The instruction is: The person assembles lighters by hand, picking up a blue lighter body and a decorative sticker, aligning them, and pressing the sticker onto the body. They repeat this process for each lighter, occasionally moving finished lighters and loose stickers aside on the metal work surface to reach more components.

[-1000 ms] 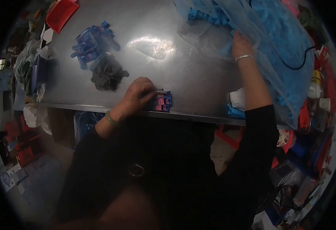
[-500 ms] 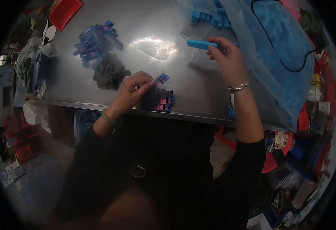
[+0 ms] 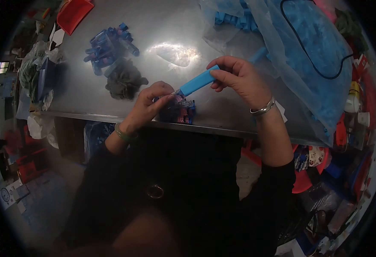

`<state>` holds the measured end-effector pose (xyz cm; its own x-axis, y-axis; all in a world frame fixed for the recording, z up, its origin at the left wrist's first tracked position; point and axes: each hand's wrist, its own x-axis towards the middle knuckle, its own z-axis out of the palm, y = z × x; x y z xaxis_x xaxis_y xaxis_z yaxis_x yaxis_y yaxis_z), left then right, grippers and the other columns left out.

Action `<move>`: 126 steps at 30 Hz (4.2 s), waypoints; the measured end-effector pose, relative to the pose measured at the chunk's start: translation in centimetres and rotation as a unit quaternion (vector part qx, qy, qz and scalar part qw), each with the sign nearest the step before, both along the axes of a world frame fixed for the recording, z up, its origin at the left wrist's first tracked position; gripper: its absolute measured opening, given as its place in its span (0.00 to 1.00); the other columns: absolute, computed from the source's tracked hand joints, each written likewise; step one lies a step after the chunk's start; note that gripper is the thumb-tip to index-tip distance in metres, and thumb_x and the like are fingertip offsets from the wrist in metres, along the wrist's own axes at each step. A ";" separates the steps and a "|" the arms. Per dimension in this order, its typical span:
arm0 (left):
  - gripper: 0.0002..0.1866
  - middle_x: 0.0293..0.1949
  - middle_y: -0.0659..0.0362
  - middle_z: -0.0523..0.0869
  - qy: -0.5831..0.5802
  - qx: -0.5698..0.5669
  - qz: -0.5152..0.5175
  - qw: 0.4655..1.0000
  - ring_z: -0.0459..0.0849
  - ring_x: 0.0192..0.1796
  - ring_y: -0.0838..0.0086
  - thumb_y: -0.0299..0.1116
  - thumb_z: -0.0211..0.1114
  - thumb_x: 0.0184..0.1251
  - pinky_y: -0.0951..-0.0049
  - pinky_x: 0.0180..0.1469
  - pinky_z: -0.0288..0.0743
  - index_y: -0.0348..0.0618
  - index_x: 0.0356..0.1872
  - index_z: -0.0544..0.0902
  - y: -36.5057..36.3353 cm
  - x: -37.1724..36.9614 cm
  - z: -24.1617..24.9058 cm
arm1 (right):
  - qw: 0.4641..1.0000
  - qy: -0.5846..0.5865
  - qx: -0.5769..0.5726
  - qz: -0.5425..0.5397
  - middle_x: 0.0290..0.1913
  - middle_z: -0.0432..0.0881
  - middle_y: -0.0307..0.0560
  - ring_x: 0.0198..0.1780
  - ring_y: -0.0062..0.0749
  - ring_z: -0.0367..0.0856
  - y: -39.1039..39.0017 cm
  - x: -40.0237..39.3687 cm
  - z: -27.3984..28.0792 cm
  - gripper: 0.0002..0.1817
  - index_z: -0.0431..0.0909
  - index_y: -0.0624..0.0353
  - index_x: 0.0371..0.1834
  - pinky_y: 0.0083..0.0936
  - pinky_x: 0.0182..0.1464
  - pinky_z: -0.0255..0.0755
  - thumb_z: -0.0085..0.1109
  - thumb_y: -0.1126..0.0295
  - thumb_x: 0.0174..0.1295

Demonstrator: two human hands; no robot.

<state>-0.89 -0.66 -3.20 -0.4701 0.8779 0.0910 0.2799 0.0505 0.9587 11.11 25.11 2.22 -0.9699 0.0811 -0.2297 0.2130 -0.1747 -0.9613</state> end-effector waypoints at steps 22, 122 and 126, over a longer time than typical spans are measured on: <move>0.13 0.34 0.58 0.84 -0.398 -0.003 -0.025 0.917 0.83 0.33 0.77 0.32 0.61 0.69 0.77 0.37 0.80 0.34 0.49 0.78 0.9 1.6 1.2 | 0.995 0.087 0.043 -0.002 0.43 0.80 0.39 0.41 0.18 0.80 -3.8 0.1 -0.6 0.16 0.75 0.62 0.54 0.13 0.40 0.74 0.61 0.75 0.62; 0.05 0.38 0.56 0.83 0.080 0.052 0.045 0.994 0.79 0.43 0.66 0.26 0.67 0.61 0.70 0.44 0.73 0.38 0.37 0.83 0.6 0.9 -0.1 | 0.986 0.032 -0.062 -0.149 0.34 0.82 0.42 0.31 0.26 0.85 -2.0 0.7 -1.3 0.14 0.75 0.62 0.48 0.21 0.35 0.78 0.59 0.64 0.67; 0.06 0.35 0.56 0.83 0.159 0.068 0.054 0.983 0.80 0.40 0.66 0.24 0.66 0.60 0.71 0.42 0.73 0.39 0.39 0.84 0.8 0.8 -0.1 | 0.991 0.033 0.011 -0.130 0.35 0.82 0.44 0.32 0.26 0.85 -2.5 0.6 -0.9 0.14 0.75 0.64 0.49 0.20 0.37 0.79 0.57 0.65 0.67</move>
